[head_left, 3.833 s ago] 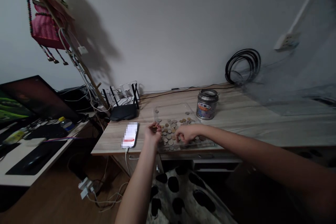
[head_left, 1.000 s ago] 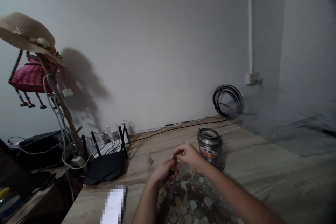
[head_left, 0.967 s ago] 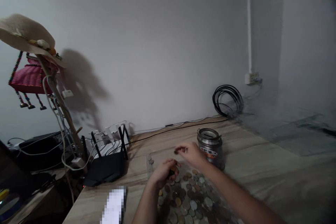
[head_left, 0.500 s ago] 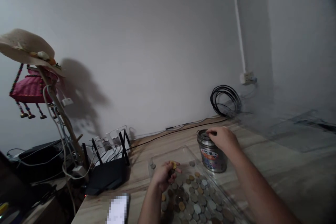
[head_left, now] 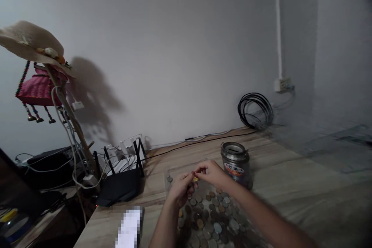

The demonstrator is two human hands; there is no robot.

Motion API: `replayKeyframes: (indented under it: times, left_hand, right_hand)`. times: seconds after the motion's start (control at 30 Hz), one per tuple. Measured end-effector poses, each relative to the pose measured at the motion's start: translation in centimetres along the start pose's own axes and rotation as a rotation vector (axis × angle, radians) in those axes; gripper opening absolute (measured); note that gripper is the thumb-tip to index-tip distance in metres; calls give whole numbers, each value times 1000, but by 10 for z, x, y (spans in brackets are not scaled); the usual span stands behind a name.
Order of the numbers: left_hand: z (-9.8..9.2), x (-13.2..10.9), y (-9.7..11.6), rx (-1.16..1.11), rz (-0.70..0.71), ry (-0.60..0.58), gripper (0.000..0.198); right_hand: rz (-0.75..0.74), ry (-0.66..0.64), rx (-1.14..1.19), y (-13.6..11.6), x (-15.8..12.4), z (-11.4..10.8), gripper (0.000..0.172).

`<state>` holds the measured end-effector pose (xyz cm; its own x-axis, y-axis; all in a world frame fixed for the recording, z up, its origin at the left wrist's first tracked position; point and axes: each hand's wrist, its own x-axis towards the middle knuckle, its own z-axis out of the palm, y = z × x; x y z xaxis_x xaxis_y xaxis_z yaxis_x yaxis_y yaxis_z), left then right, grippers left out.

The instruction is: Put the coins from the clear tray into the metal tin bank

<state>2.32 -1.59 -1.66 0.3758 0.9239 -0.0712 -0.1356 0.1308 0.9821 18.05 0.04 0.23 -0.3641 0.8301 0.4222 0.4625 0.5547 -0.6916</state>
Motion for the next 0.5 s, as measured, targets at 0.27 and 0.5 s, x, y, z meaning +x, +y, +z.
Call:
replayKeyframes:
  times: [0.27, 0.5]
  left_hand:
    - [-8, 5, -5, -79, -127, 25, 33]
    - [-7, 4, -1, -47, -53, 83, 44]
  right_hand:
    - [73, 759, -566, 9, -14, -90, 25]
    - [325, 683, -671, 33, -23, -112, 23]
